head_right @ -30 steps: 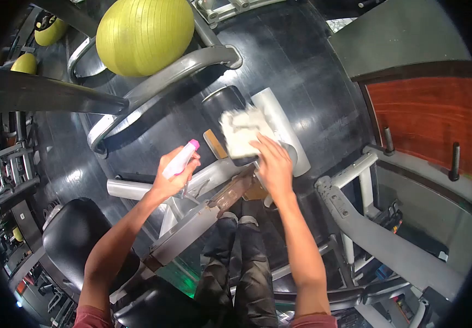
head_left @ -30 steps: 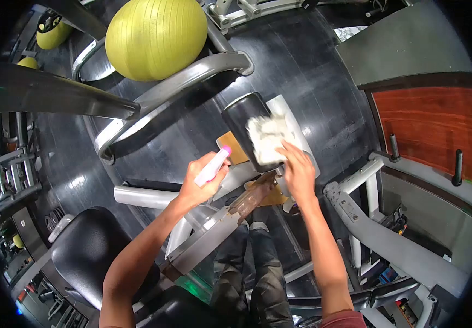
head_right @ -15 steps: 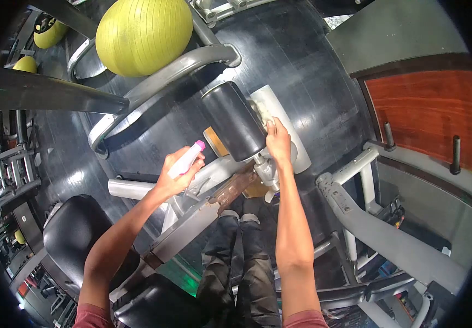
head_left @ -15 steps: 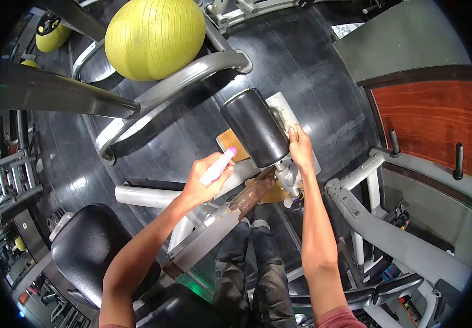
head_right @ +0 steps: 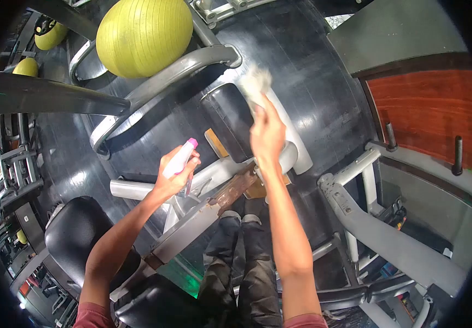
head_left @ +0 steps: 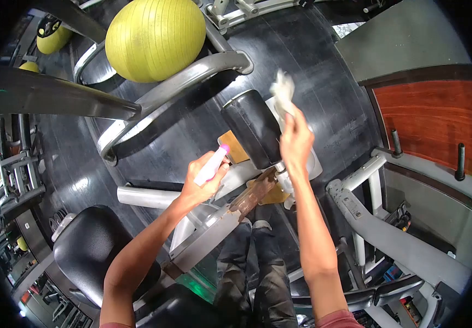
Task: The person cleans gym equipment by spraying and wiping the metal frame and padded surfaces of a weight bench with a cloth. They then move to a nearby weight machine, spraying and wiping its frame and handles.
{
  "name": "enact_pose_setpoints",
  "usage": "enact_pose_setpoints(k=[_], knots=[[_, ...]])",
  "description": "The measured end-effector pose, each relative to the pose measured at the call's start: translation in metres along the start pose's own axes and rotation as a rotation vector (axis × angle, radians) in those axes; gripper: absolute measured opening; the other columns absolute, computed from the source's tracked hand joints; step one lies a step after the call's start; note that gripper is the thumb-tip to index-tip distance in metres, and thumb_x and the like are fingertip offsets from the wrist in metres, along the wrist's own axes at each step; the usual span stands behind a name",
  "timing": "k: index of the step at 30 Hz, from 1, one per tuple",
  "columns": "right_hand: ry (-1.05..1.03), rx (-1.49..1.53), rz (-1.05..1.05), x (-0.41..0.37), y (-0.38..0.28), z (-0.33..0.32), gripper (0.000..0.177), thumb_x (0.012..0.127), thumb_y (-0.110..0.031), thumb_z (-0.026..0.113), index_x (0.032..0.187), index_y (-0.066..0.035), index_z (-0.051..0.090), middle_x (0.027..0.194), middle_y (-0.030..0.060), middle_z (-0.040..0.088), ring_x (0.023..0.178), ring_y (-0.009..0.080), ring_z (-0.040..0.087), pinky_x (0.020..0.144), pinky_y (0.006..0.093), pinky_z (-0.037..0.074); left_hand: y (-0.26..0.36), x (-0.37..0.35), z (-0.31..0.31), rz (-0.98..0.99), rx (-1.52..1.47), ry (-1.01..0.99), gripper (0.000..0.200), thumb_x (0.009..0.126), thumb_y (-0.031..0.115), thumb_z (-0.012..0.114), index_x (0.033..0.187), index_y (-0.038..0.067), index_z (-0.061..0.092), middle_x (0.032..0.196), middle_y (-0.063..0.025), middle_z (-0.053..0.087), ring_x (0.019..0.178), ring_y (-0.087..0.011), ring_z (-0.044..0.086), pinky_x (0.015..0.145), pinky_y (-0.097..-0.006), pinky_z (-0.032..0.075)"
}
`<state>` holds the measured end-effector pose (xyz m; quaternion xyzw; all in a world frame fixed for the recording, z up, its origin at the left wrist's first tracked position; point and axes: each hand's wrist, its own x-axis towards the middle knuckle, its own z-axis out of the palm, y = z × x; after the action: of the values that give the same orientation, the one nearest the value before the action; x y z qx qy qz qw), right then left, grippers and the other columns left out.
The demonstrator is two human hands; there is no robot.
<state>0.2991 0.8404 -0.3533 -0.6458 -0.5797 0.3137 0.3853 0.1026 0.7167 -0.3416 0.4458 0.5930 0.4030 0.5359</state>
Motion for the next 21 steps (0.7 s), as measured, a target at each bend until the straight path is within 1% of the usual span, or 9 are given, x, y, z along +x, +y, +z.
enact_pose_setpoints(k=[1, 5, 7, 9, 11, 13, 16, 19, 21], knots=[[0.034, 0.029, -0.214, 0.005, 0.007, 0.02, 0.027, 0.094, -0.011, 0.055, 0.12, -0.007, 0.064, 0.12, 0.0184, 0.064, 0.112, 0.0348, 0.061, 0.093, 0.0374, 0.048, 0.0, -0.001, 0.0, -0.007, 0.0, -0.003, 0.01, 0.091, 0.007, 0.062, 0.098, -0.001, 0.061, 0.077, -0.0065, 0.065, 0.053, -0.0082, 0.057, 0.049, -0.0229, 0.045], [-0.268, -0.461, -0.588, 0.003, -0.002, 0.056, 0.041, 0.079, 0.004, 0.058, 0.116, -0.012, 0.067, 0.13, 0.0154, 0.059, 0.12, 0.0296, 0.057, 0.103, 0.0428, 0.043, 0.003, 0.0, -0.002, -0.033, 0.025, -0.017, 0.01, 0.091, 0.007, 0.062, 0.099, -0.001, 0.061, 0.078, -0.0069, 0.065, 0.053, -0.0085, 0.057, 0.049, -0.0231, 0.046], [-0.281, -0.468, -0.557, -0.014, 0.002, 0.037, 0.048, 0.073, 0.008, 0.059, 0.115, -0.014, 0.068, 0.131, 0.0136, 0.058, 0.123, 0.0295, 0.054, 0.105, 0.0416, 0.041, 0.002, 0.001, 0.0, -0.011, -0.011, 0.052, 0.008, 0.088, 0.006, 0.065, 0.095, 0.002, 0.063, 0.064, -0.0012, 0.059, 0.049, -0.0067, 0.054, 0.047, -0.0238, 0.041], [-0.433, -0.459, -0.576, -0.034, 0.012, -0.008, 0.038, 0.078, 0.005, 0.06, 0.112, -0.01, 0.067, 0.128, 0.014, 0.06, 0.118, 0.034, 0.056, 0.103, 0.0426, 0.043, 0.005, 0.003, 0.001, -0.021, -0.018, 0.059, 0.008, 0.088, 0.006, 0.065, 0.094, 0.002, 0.063, 0.063, -0.0013, 0.059, 0.049, -0.0067, 0.054, 0.047, -0.0238, 0.041], [-0.491, -0.451, -0.523, -0.056, 0.018, -0.052, 0.043, 0.074, 0.006, 0.061, 0.113, -0.01, 0.066, 0.125, 0.0113, 0.062, 0.116, 0.034, 0.058, 0.101, 0.0432, 0.045, 0.005, -0.001, 0.002, -0.044, -0.028, 0.067, 0.008, 0.088, 0.006, 0.065, 0.094, 0.002, 0.063, 0.063, -0.0015, 0.059, 0.049, -0.0068, 0.054, 0.046, -0.0238, 0.041], [-0.499, -0.329, -0.282, -0.07, 0.035, -0.08, 0.039, 0.079, 0.006, 0.058, 0.113, -0.012, 0.067, 0.122, 0.0139, 0.064, 0.115, 0.0309, 0.06, 0.098, 0.0392, 0.048, 0.005, 0.001, 0.003, -0.013, -0.045, 0.081, 0.007, 0.088, 0.005, 0.065, 0.093, 0.001, 0.063, 0.065, -0.0021, 0.06, 0.049, -0.007, 0.054, 0.047, -0.0238, 0.042], [-0.355, -0.167, 0.235, -0.061, 0.038, -0.096, 0.026, 0.097, -0.011, 0.051, 0.119, -0.004, 0.062, 0.104, 0.0203, 0.069, 0.104, 0.0297, 0.067, 0.088, 0.0365, 0.05, 0.002, 0.0, 0.0, 0.04, -0.017, 0.053, 0.008, 0.088, 0.003, 0.064, 0.095, -0.001, 0.062, 0.072, -0.0047, 0.063, 0.052, -0.0079, 0.056, 0.048, -0.0238, 0.043], [-0.146, -0.126, 0.185, -0.03, 0.007, -0.077, 0.029, 0.098, -0.013, 0.049, 0.123, -0.003, 0.061, 0.111, 0.0184, 0.068, 0.108, 0.026, 0.065, 0.09, 0.0348, 0.049, 0.001, -0.001, 0.0, 0.075, 0.034, 0.022, 0.01, 0.091, 0.004, 0.062, 0.098, -0.002, 0.06, 0.077, -0.0066, 0.066, 0.052, -0.0085, 0.057, 0.048, -0.0235, 0.044], [-0.112, 0.003, -0.049, -0.009, -0.013, -0.04, 0.031, 0.097, -0.013, 0.05, 0.125, -0.005, 0.061, 0.12, 0.0179, 0.064, 0.114, 0.0262, 0.062, 0.095, 0.0361, 0.048, 0.001, -0.002, 0.001, 0.033, 0.025, 0.013, 0.009, 0.091, 0.004, 0.061, 0.098, -0.002, 0.06, 0.077, -0.0071, 0.066, 0.052, -0.0083, 0.057, 0.048, -0.0232, 0.044]])
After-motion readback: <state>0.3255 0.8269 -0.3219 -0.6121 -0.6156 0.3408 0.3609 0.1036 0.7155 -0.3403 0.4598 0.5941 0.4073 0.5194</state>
